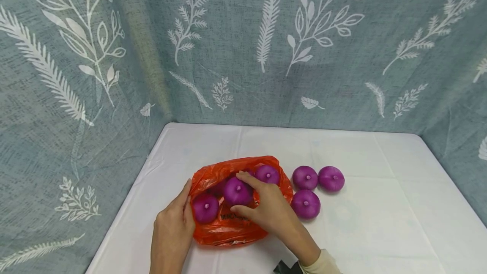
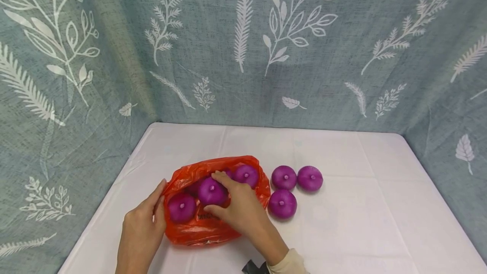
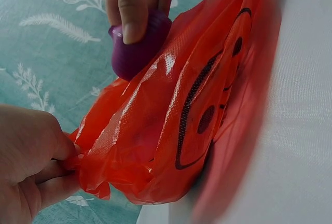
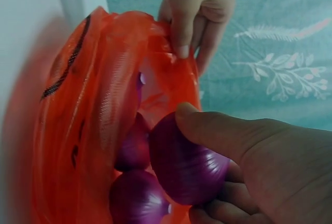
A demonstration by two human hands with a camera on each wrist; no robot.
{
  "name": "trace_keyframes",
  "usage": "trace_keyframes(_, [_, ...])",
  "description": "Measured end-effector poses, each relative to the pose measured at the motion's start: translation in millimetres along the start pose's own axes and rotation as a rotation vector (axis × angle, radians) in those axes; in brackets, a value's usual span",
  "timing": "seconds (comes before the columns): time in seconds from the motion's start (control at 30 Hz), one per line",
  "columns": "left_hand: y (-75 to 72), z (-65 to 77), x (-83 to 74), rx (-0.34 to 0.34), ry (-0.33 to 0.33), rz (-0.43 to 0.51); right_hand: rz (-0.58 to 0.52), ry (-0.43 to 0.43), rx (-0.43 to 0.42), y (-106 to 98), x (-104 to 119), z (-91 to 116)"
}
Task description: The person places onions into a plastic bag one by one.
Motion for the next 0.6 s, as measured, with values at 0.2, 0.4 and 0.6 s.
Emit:
trace_keyframes(0.2, [0.4,-0.3,1.7,-0.014,0.012,-0.002,0.029,-0.005,0.009,7.3,-0.1,-3.7])
trace_keyframes(0.4, [0.9,0.6,3.7,-0.025,0.018,-0.002,0.074,-0.037,0.0,19.2,-1.0,-5.5])
trace_keyframes(0.6, [1.3,1.5,4.6,-0.029,0.019,0.003,0.118,-0.053,0.007,27.8,-1.7,-7.2])
Point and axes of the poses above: each hand's wrist, its own z-axis away from the middle knuckle, its own y-axis out of the palm, x = y × z, the point moved 3 cm from there along -z, towards the middle knuckle
